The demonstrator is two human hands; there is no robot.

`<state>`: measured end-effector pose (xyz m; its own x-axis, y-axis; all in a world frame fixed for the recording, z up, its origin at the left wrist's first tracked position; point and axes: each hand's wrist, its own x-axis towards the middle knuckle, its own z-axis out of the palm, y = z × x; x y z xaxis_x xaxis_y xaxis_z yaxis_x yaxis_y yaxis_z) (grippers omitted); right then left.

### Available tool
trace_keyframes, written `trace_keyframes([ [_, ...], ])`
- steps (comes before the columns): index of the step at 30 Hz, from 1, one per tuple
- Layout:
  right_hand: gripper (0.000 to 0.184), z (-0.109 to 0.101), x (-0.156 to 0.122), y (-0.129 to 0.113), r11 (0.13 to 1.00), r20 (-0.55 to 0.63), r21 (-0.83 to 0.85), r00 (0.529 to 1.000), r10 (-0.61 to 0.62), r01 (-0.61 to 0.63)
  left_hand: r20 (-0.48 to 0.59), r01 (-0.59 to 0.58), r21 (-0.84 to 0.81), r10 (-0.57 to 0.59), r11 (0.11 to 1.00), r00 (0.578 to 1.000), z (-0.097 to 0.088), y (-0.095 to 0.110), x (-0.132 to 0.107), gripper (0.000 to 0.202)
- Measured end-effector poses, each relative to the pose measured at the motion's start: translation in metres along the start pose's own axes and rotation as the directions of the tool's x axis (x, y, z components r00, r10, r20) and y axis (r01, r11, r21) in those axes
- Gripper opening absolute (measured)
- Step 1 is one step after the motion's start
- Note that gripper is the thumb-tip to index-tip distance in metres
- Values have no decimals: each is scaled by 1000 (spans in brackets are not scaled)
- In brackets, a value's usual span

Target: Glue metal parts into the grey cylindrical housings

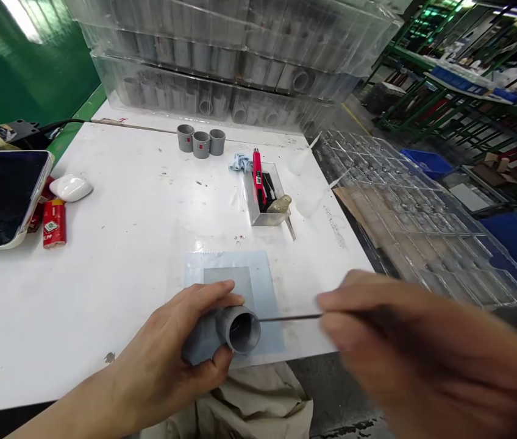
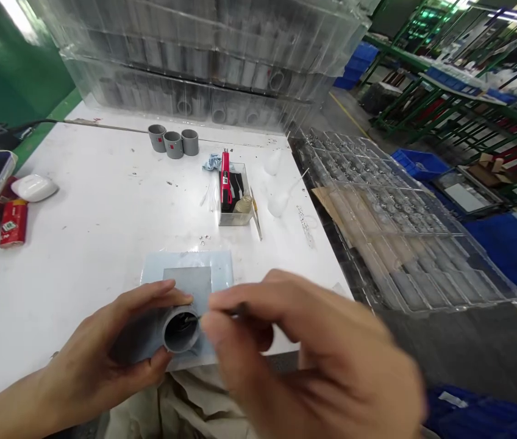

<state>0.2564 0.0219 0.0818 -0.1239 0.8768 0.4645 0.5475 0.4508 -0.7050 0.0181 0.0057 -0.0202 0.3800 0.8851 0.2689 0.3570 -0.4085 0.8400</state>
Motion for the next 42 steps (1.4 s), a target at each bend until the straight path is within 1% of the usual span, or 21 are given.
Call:
trace_keyframes([
  [2,21,12,-1,0,991,112,126,993,26,-40,15,15,-2,-15,1000,1000,0,1,-1,75],
  [4,18,22,0,2,975,192,210,981,34,-75,33,46,7,-46,999,998,-1,2,-2,75],
  [6,14,28,0,6,962,246,251,968,40,-104,44,57,13,-58,998,997,-1,2,-2,75],
  [8,13,29,-2,10,960,289,256,956,39,-116,51,52,13,-53,999,997,-1,3,-2,75],
  [12,13,25,-4,16,979,302,199,953,-11,-52,55,43,19,-44,999,998,-1,1,-2,75],
  [15,13,22,-3,15,987,299,155,954,-8,-41,56,46,14,-47,999,997,-1,1,-3,76],
  [20,12,23,-2,13,982,252,184,968,4,-52,65,54,16,-55,998,996,-2,3,-3,76],
  [23,15,23,-3,10,977,295,208,955,-15,-49,67,59,13,-60,998,996,-2,2,-3,76],
  [24,17,21,-4,8,977,286,205,958,-9,-52,68,62,14,-63,998,996,-2,2,-3,76],
  [25,18,17,-5,5,979,250,193,968,10,-60,68,66,17,-67,998,995,-2,1,-4,76],
  [27,19,9,-4,2,986,80,142,994,71,-82,64,62,28,-64,998,996,-2,1,-4,77],
  [29,17,2,3,3,987,-108,111,986,127,-115,60,58,37,-60,998,996,-2,1,-4,79],
  [30,14,0,10,7,988,-189,107,974,127,-108,60,59,42,-62,997,996,-2,1,-4,79],
  [31,11,-1,18,13,992,-257,101,961,102,-79,60,64,47,-67,997,996,-2,1,-4,79],
  [33,10,1,40,31,997,-361,71,933,-2,30,59,75,56,-78,996,995,-1,0,-4,77],
  [34,10,3,52,41,995,-378,38,923,-67,88,56,78,63,-82,995,995,-1,0,-4,77],
  [36,9,8,73,62,988,-384,14,913,-139,157,40,67,74,-70,995,997,0,0,-5,75],
  [39,9,16,94,83,984,-362,-15,917,-171,177,26,62,97,-65,993,998,2,-1,-5,74],
  [42,10,24,100,92,982,-313,-82,931,-188,171,19,63,111,-66,992,998,2,-1,-4,73],
])
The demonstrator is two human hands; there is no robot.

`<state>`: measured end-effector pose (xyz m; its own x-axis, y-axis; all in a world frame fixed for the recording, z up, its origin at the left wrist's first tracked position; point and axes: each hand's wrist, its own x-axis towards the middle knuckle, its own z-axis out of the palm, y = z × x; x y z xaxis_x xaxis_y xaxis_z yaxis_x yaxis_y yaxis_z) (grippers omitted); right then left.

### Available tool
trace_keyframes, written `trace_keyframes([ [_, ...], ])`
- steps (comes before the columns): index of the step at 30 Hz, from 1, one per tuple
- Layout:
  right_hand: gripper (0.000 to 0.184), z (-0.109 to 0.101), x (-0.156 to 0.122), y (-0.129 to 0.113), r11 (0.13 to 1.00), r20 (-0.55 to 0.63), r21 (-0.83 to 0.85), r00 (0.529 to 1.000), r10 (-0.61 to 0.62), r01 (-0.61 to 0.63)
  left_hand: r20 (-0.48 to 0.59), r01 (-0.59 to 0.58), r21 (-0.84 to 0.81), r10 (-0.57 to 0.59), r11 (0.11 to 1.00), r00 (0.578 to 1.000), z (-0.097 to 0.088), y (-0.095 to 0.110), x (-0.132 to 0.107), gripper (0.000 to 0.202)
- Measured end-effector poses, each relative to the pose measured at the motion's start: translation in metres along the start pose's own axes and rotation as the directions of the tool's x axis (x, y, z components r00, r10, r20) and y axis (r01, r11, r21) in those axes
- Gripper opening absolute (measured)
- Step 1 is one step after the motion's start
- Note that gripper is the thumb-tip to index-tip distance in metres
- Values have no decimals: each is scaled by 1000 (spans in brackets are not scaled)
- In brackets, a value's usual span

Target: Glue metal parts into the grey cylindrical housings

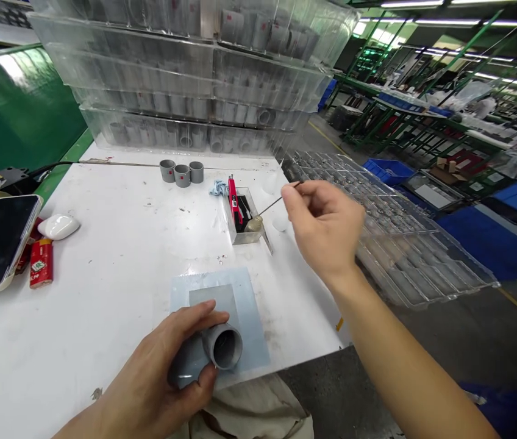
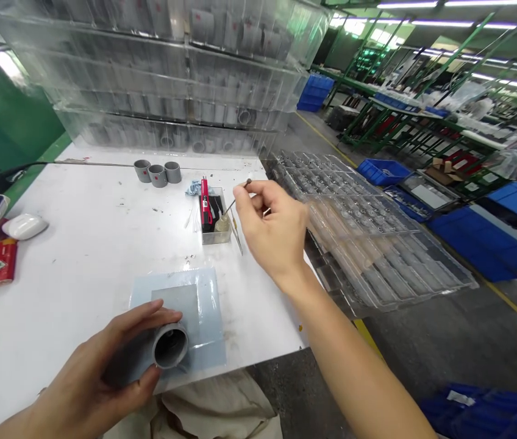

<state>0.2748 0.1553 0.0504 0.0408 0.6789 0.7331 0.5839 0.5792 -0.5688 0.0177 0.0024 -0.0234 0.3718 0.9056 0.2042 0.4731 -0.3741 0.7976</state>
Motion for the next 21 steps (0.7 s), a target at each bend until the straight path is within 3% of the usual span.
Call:
trace_keyframes([
  [4,7,3,-5,4,984,242,-173,966,87,-45,6,5,-18,-4,1000,1000,-2,1,1,73],
  [6,8,0,-12,5,975,309,-208,940,144,-81,12,7,-30,-6,1000,1000,-2,1,1,74],
  [11,19,-7,-45,7,988,197,-88,970,140,-125,12,25,-76,-25,997,1000,-1,2,0,77],
  [14,20,-4,-64,12,995,213,-23,972,95,-93,9,103,-114,-102,988,995,-5,6,4,74],
  [17,21,2,-72,16,996,247,-4,965,85,-86,42,191,-73,-189,979,981,-20,13,13,70],
  [21,22,4,-73,16,995,295,16,951,88,-97,145,205,151,-227,967,963,-49,23,23,68],
])
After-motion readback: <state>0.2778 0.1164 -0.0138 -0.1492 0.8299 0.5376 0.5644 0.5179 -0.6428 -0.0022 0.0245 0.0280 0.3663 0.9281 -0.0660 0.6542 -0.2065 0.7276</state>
